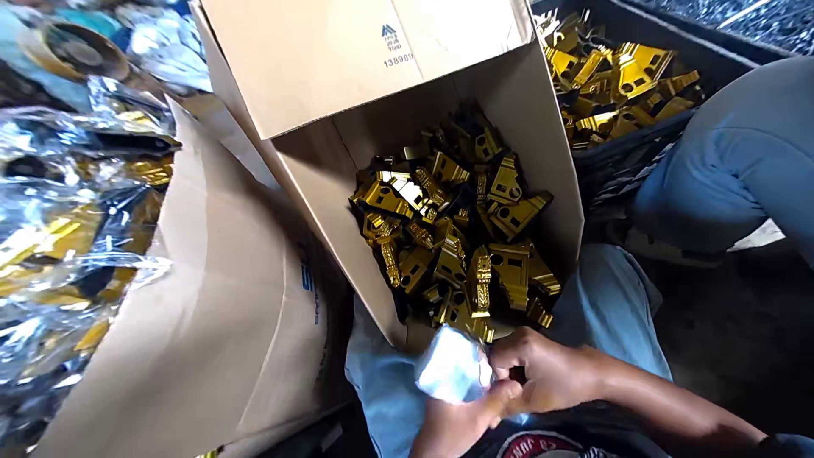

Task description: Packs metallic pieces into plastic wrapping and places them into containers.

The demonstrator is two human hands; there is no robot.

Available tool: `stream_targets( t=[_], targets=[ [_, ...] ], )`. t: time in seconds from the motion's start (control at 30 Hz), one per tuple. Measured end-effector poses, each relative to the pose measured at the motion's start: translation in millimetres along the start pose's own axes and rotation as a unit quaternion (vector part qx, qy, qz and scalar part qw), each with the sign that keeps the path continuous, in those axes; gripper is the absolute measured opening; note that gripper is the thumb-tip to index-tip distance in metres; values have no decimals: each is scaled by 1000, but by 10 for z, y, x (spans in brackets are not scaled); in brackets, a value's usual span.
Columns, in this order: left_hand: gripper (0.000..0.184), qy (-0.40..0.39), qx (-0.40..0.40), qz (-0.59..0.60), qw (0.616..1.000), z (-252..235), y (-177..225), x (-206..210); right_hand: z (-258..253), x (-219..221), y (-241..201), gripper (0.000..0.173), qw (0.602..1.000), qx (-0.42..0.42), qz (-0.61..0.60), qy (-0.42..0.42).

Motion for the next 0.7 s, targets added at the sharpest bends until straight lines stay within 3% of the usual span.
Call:
stream_targets(
  t=[0.1,0.17,0.23,0.3,0.33,0.4,0.47,0.53,0.6,0.63,0.7],
  targets=[
    [26,49,58,-61,995,-55,-83,-284,-175,-169,50,30,998,-26,53,22],
    [35,113,75,-148,980,-78,-65,-533,-298,-368,69,22,983,-42,167,64],
    [42,178,66,-198,962,-136,-11,-697,-415,-376,94,21,933,-35,356,-25],
    [44,228,86,-183,953,-191,13,-779,-497,-199,273,35,865,30,459,-198],
    [41,248,103,-171,948,-222,37,-775,-500,-122,382,36,837,35,489,-243],
    [38,285,139,-176,932,-293,112,-726,-480,-107,450,26,842,-21,502,-196],
    [45,302,187,-213,910,-330,152,-709,-468,-248,345,10,893,-78,441,-42],
    [46,302,228,-234,896,-374,143,-698,-471,-482,226,21,946,-45,306,94],
    [45,296,242,-228,895,-445,134,-634,-513,-710,76,38,972,30,88,217],
    [44,294,242,-219,898,-476,133,-581,-538,-784,-16,45,969,39,-13,244],
    [43,288,251,-191,904,-546,119,-470,-556,-802,-219,56,977,28,-87,192]
  ],
)
Point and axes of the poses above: each hand's wrist, its own z-axis away from the middle knuckle, its own x-axis out of the palm, y = z × x, the point moved 3 cm from there along -z, towards the middle knuckle, and after that the axes turned 14 degrees about y, right-handed, at the moved point
